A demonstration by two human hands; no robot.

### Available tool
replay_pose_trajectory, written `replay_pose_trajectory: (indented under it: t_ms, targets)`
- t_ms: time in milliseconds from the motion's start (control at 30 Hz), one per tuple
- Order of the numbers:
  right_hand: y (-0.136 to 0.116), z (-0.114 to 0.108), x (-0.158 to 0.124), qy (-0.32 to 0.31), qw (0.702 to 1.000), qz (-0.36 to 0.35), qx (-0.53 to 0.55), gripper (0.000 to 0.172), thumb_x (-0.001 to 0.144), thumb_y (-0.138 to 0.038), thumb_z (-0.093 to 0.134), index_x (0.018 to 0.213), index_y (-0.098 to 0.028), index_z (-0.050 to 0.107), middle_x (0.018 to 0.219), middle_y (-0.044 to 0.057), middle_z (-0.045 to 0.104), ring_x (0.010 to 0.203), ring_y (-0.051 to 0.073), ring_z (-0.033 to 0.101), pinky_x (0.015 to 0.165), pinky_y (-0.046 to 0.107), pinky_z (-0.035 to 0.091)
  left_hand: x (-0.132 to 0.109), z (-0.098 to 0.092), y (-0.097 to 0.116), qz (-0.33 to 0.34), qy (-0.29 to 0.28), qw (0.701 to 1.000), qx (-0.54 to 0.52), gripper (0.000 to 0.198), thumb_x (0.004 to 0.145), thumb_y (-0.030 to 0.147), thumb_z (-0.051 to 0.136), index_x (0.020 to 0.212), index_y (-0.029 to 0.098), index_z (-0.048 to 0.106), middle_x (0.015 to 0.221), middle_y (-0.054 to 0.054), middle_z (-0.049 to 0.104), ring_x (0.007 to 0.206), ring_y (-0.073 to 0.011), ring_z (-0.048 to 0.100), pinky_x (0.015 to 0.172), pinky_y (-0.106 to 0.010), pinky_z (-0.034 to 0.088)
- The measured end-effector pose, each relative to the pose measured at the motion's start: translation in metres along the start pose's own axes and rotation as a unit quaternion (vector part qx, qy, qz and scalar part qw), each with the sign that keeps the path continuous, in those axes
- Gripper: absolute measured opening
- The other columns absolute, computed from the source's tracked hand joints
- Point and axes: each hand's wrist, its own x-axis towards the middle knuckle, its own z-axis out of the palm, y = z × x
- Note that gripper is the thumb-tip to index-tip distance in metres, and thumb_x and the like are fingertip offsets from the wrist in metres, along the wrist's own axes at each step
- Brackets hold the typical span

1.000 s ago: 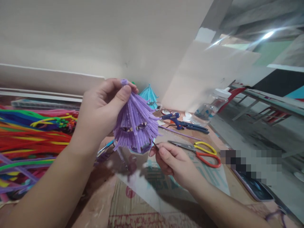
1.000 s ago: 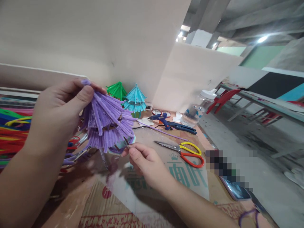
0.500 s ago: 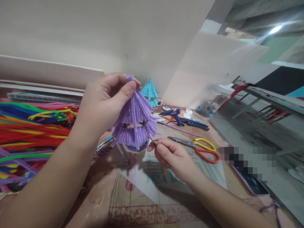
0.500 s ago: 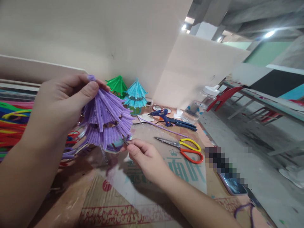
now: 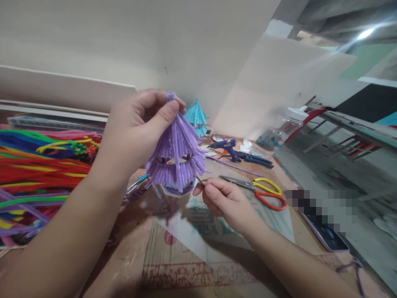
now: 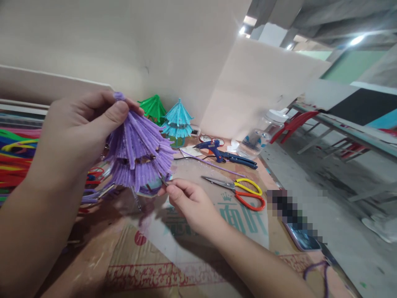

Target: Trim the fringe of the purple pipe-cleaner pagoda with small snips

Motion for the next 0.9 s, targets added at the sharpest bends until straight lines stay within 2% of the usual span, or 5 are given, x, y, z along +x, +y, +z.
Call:
replay_pose_trajectory:
  t_ms: [300, 700, 900]
  targets:
    - [-0.0006, -0.0007, 0.0002, 0.009, 1.000, -0.017, -0.009, 0.051, 0.078, -0.066, 0.067, 0.079, -0.016, 0.066, 0.055, -0.007, 0.035, 0.048, 0.009, 0.028, 0.044, 0.024, 0.020, -0.0017, 0.0001, 0.0016, -0.006, -0.001, 1.000, -0.010, 0.011, 0.089, 0.015, 0.064, 0.085, 0.015, 0.074, 0.078, 0.001, 0.074, 0.064, -0.0057, 0.062, 0.057, -0.014, 0.047]
    - [-0.0021, 0.0009, -0.0005, 0.014, 1.000, 0.006, -0.006, 0.055, 0.077, -0.069, 0.065, 0.083, -0.014, 0.069, 0.052, -0.008, 0.031, 0.045, 0.008, 0.024, 0.041, 0.023, 0.016, -0.0018, 0.0024, 0.0005, -0.009, -0.014, 1.000, -0.009, 0.011, 0.088, 0.014, 0.063, 0.086, 0.015, 0.074, 0.079, -0.001, 0.074, 0.069, -0.0093, 0.065, 0.062, -0.019, 0.052]
    - [-0.0041, -0.0008, -0.0009, 0.002, 1.000, -0.006, -0.018, 0.053, 0.076, -0.068, 0.067, 0.078, -0.016, 0.068, 0.055, -0.007, 0.035, 0.048, 0.009, 0.026, 0.043, 0.024, 0.018, -0.0013, 0.0011, -0.0015, -0.006, -0.015, 1.000, -0.006, 0.011, 0.089, 0.015, 0.062, 0.087, 0.016, 0.073, 0.080, 0.000, 0.073, 0.069, -0.0091, 0.066, 0.062, -0.018, 0.052]
